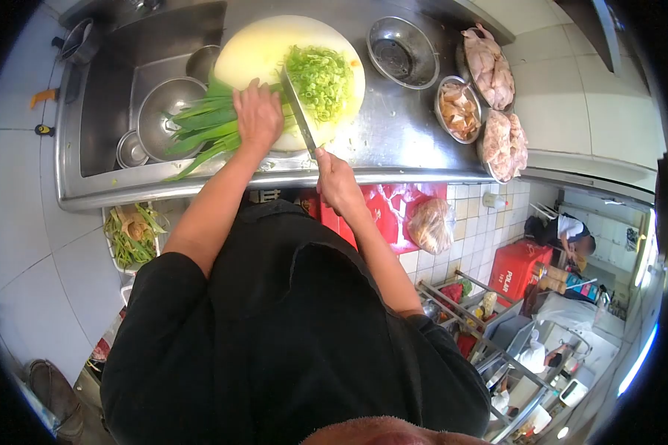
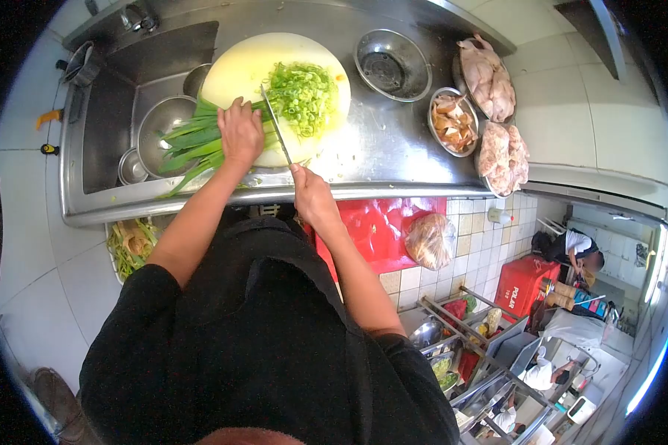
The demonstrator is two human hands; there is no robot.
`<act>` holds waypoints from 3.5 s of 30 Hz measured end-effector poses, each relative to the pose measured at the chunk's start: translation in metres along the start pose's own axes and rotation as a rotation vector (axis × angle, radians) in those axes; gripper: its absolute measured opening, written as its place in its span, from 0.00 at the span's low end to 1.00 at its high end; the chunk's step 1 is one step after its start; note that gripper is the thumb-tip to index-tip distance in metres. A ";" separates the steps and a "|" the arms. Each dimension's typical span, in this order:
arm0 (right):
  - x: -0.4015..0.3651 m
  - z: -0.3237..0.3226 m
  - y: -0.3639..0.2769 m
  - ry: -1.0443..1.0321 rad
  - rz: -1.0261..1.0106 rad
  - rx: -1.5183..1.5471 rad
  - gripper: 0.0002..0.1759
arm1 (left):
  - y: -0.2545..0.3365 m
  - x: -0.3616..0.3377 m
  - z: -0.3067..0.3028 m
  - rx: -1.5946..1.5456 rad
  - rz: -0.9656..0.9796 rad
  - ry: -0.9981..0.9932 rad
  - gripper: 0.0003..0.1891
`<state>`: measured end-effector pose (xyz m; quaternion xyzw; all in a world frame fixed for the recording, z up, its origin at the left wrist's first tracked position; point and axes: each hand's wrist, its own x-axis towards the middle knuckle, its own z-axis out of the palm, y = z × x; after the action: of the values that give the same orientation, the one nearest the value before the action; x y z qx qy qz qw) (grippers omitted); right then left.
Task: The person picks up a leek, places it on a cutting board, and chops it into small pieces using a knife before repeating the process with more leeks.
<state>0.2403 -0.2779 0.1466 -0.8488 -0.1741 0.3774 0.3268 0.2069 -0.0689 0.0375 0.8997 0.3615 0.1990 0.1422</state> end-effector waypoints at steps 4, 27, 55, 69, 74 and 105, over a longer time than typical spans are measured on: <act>-0.009 -0.003 -0.011 -0.021 0.064 0.028 0.35 | 0.004 -0.004 -0.024 0.223 0.072 -0.087 0.25; -0.008 -0.011 -0.037 0.005 0.081 -0.014 0.33 | -0.002 -0.003 -0.024 0.148 0.050 -0.144 0.25; -0.013 -0.007 -0.036 -0.024 0.055 -0.051 0.34 | -0.005 -0.003 -0.015 0.142 0.033 -0.133 0.24; -0.001 -0.005 -0.008 -0.003 0.053 -0.026 0.34 | -0.007 -0.005 -0.012 0.133 0.051 -0.085 0.24; -0.004 -0.008 -0.033 0.011 0.026 -0.035 0.34 | -0.007 -0.004 -0.013 0.113 0.044 -0.095 0.24; -0.012 -0.003 -0.028 -0.015 0.036 0.000 0.36 | -0.010 -0.004 -0.010 0.077 0.041 -0.050 0.24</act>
<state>0.2337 -0.2655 0.1736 -0.8490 -0.1611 0.3894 0.3186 0.1937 -0.0639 0.0412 0.9165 0.3466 0.1652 0.1122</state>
